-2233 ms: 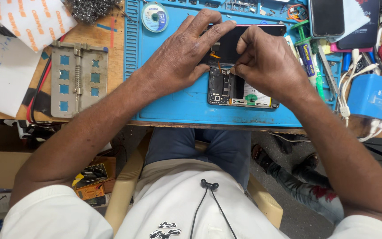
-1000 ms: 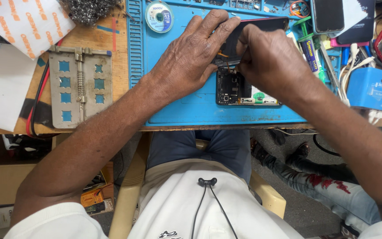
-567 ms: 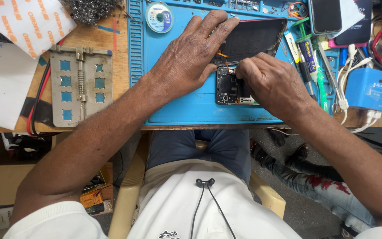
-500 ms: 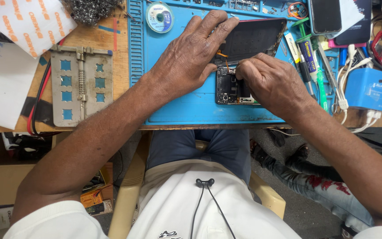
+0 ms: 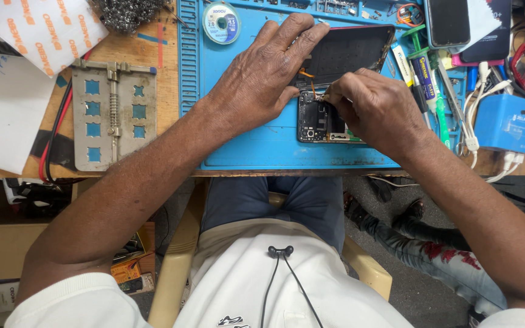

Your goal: The person tests a smartphone by powering it on and interacting with the screen. They then disassemble the device, remove the back cover, and use a screwdriver to loosen screws on the motherboard. The person detaches a ribbon cable and places the back cover aside.

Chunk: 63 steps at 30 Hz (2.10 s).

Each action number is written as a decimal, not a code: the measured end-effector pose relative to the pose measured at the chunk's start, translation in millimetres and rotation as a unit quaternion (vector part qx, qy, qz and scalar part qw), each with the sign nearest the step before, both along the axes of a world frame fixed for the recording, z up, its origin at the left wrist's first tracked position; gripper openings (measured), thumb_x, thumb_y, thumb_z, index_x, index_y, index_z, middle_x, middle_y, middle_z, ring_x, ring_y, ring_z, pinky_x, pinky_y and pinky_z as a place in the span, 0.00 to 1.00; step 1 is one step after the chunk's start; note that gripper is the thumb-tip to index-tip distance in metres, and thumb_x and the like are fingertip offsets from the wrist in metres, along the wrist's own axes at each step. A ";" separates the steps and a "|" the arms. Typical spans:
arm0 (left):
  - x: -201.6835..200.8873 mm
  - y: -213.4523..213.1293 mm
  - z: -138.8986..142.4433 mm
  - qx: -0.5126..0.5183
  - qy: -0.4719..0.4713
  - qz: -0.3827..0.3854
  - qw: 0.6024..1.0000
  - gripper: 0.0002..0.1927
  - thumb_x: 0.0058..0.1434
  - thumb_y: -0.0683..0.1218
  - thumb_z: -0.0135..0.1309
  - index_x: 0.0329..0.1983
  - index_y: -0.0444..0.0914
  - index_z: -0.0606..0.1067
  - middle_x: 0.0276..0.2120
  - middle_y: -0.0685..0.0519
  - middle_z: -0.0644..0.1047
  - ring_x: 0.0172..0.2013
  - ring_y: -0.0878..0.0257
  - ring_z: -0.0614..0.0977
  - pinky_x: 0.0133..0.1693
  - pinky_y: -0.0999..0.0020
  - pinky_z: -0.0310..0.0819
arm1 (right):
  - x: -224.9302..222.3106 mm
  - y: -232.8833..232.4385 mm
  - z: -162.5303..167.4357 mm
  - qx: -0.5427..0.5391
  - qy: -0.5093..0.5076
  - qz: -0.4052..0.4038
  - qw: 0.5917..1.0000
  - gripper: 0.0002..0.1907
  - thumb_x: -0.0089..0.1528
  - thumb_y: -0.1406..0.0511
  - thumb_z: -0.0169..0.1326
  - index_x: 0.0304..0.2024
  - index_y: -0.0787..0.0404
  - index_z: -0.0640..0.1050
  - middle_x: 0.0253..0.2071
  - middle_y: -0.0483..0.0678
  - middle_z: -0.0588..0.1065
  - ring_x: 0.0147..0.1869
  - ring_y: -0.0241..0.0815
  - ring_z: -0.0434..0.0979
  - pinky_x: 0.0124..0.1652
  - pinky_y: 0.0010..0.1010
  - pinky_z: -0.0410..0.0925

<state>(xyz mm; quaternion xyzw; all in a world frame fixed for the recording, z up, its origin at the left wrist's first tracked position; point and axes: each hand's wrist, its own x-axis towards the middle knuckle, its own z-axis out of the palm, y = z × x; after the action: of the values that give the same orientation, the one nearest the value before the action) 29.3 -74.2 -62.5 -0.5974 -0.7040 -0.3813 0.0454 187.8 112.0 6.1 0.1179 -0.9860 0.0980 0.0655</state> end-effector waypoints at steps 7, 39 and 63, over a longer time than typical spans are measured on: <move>-0.3 0.7 -0.4 -0.002 -0.001 -0.001 1.000 0.49 0.54 0.40 0.70 0.76 0.36 0.58 0.68 0.47 0.61 0.59 0.48 0.71 0.58 0.61 0.79 | -3.4 1.5 4.2 0.012 -0.003 0.015 1.000 0.12 0.62 0.75 0.63 0.41 0.63 0.71 0.33 0.50 0.75 0.38 0.50 0.78 0.37 0.41 0.71; -1.2 1.0 -0.6 -0.021 -0.002 0.005 1.000 0.49 0.54 0.40 0.69 0.77 0.36 0.56 0.69 0.46 0.61 0.59 0.47 0.71 0.59 0.60 0.77 | -31.1 -15.5 33.4 0.138 -0.116 0.044 0.983 0.04 0.67 0.69 0.51 0.44 0.64 0.72 0.35 0.56 0.79 0.41 0.58 0.82 0.37 0.45 0.76; -1.0 -3.9 3.4 -0.007 0.002 0.000 1.000 0.48 0.53 0.37 0.68 0.76 0.35 0.57 0.69 0.45 0.61 0.59 0.44 0.70 0.59 0.55 0.75 | -32.0 -12.7 28.7 0.221 -0.126 0.088 0.963 0.07 0.65 0.67 0.53 0.41 0.63 0.68 0.28 0.50 0.71 0.38 0.51 0.80 0.33 0.41 0.75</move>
<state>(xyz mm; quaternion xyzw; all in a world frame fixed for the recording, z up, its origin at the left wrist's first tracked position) 28.3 -78.0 -59.1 -0.5985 -0.7068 -0.3746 0.0427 155.9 99.3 34.8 0.2028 -0.9691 -0.1030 -0.0958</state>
